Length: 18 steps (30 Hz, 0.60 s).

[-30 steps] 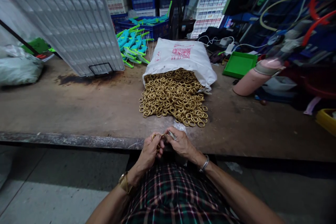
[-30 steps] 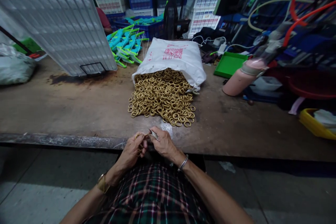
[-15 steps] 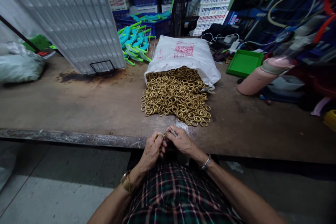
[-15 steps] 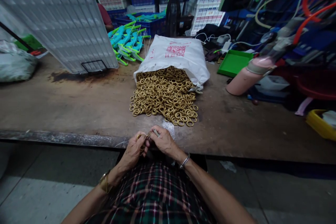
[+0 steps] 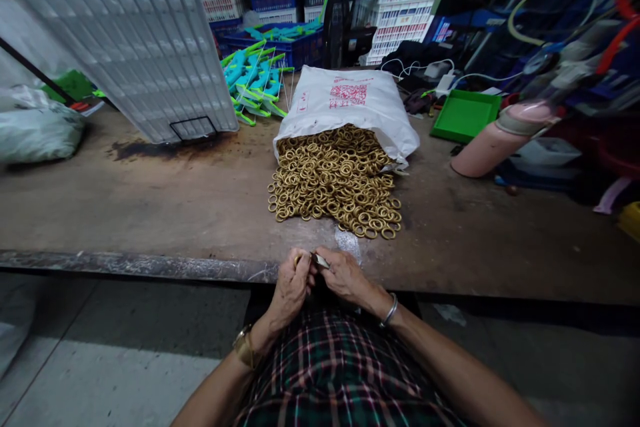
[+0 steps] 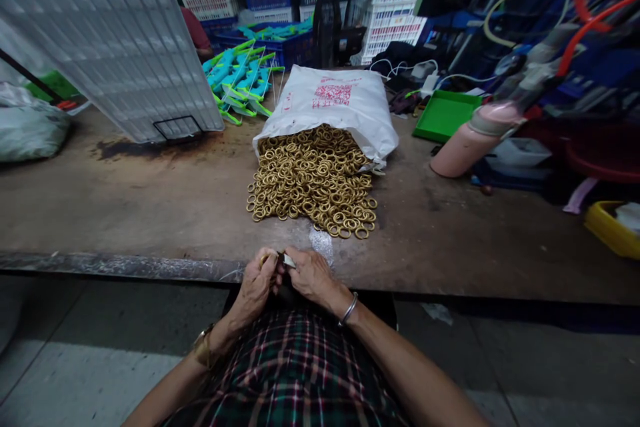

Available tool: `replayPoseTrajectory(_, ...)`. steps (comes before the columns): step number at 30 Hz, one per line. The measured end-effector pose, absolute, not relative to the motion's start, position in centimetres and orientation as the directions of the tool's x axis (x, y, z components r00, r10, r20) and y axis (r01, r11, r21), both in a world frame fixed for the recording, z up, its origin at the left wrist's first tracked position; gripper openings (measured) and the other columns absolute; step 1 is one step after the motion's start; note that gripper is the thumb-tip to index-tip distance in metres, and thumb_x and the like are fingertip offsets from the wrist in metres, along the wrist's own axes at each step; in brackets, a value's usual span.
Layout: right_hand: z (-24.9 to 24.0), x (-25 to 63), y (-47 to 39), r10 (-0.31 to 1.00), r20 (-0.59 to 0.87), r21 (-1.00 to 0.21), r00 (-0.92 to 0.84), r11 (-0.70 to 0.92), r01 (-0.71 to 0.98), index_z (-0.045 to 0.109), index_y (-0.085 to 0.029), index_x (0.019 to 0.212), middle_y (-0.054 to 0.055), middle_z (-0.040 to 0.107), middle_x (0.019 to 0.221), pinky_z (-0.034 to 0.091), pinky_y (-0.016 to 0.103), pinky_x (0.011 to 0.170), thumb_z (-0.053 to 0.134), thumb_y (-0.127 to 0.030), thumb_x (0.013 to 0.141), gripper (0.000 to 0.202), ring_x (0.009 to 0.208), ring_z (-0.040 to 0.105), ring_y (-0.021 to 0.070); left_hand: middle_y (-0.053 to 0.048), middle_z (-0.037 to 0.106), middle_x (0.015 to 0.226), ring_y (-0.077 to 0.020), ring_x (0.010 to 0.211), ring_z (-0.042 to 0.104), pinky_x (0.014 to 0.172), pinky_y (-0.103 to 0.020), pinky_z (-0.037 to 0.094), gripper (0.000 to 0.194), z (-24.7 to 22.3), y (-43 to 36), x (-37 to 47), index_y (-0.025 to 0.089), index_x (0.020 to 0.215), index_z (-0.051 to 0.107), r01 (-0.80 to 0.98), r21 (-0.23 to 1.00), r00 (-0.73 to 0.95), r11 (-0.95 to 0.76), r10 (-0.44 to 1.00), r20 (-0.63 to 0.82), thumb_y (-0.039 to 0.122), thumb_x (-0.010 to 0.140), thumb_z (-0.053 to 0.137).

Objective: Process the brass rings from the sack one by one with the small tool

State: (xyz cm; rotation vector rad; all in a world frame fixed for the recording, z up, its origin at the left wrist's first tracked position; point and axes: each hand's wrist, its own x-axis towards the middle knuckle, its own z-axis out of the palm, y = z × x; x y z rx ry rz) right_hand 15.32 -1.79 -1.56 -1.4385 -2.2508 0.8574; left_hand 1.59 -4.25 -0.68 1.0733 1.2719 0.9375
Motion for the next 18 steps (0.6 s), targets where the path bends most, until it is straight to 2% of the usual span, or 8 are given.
replayPoseTrajectory(11, -1.33, 15.30, -1.81, 0.875, -0.066, -0.595, -0.479, 0.351, 0.723, 0.054, -0.018, 0.083, 0.000, 0.054, 0.062, 0.022, 0.023, 0.054, 0.041, -0.010, 0.070, 0.020, 0.053, 0.038, 0.0111, 0.005, 0.046, 0.057, -0.0068, 0.045, 0.040, 0.041, -0.017, 0.033, 0.031, -1.12, -4.33, 1.32, 0.019, 0.075, 0.045, 0.085, 0.971, 0.082, 0.225, 0.969, -0.232, 0.047, 0.085, 0.037)
replayPoseTrajectory(18, -0.61, 15.28, -1.79, 0.850, -0.124, -0.553, -0.511, 0.369, 0.747, 0.054, -0.017, 0.090, 0.002, 0.058, 0.067, 0.025, 0.023, 0.056, 0.039, -0.011, 0.071, 0.025, 0.055, 0.042, 0.0120, 0.005, 0.045, 0.058, -0.0070, 0.047, 0.041, 0.045, -0.018, 0.034, 0.031, -1.10, -4.54, 1.25, 0.018, 0.073, 0.044, 0.141, 0.976, 0.067, 0.169, 0.981, -0.179, 0.045, 0.086, 0.036)
